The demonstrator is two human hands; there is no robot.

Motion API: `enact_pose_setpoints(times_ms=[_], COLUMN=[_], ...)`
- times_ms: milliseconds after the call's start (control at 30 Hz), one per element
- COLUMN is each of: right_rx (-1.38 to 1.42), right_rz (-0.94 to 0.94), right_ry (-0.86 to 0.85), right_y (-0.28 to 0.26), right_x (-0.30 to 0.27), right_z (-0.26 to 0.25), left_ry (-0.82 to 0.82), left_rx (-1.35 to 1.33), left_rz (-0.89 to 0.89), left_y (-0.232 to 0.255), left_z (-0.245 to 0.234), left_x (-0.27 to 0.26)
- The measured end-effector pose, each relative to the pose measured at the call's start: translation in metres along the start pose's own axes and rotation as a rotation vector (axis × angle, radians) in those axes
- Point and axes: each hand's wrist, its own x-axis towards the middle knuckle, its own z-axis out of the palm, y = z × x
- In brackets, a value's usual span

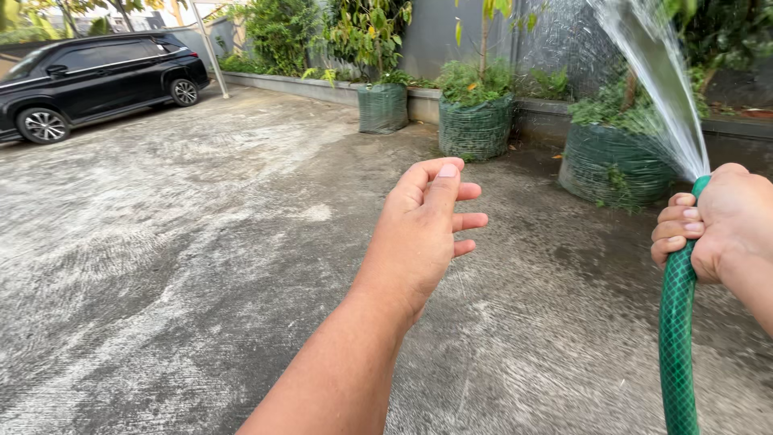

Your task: The person waters several plants in green planter bags and black pots using a garden hose, spraying water over the foliage while moving through an outdoor space.

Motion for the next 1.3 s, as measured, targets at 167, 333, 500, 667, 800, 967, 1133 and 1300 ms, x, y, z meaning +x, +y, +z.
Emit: enact_pose_setpoints(times_ms=[167,333,500,667,800,967,1133,1300], right_rx=[-0.036,0.011,0.119,0.333,0.509,0.556,0.537,0.442], right_rz=[-0.005,-0.001,0.009,0.018,0.029,0.076,-0.039,-0.072], right_ry=[-0.025,-0.017,-0.057,0.192,0.316,0.397,0.475,0.514], right_y=[-0.003,-0.005,-0.001,-0.009,-0.004,-0.002,0.014,0.015], right_x=[0.011,0.044,0.081,0.118,0.136,0.117,0.067,0.016], right_z=[0.04,0.048,0.025,-0.028,-0.097,-0.162,-0.167,-0.159], left_ry=[0.018,-0.02,-0.083,-0.204,-0.344,-0.483,-0.58,-0.661], left_rx=[0.01,0.003,-0.029,-0.051,-0.043,-0.094,-0.13,-0.162], left_rz=[0.044,0.05,-0.001,-0.007,-0.002,0.013,-0.022,-0.036], left_y=[0.0,-0.007,-0.021,-0.027,-0.026,-0.027,-0.033,-0.036], left_z=[-0.017,-0.014,-0.005,-0.002,0.01,0.021,0.033,0.042], left_x=[0.038,0.074,0.091,0.115,0.13,0.141,0.137,0.131])
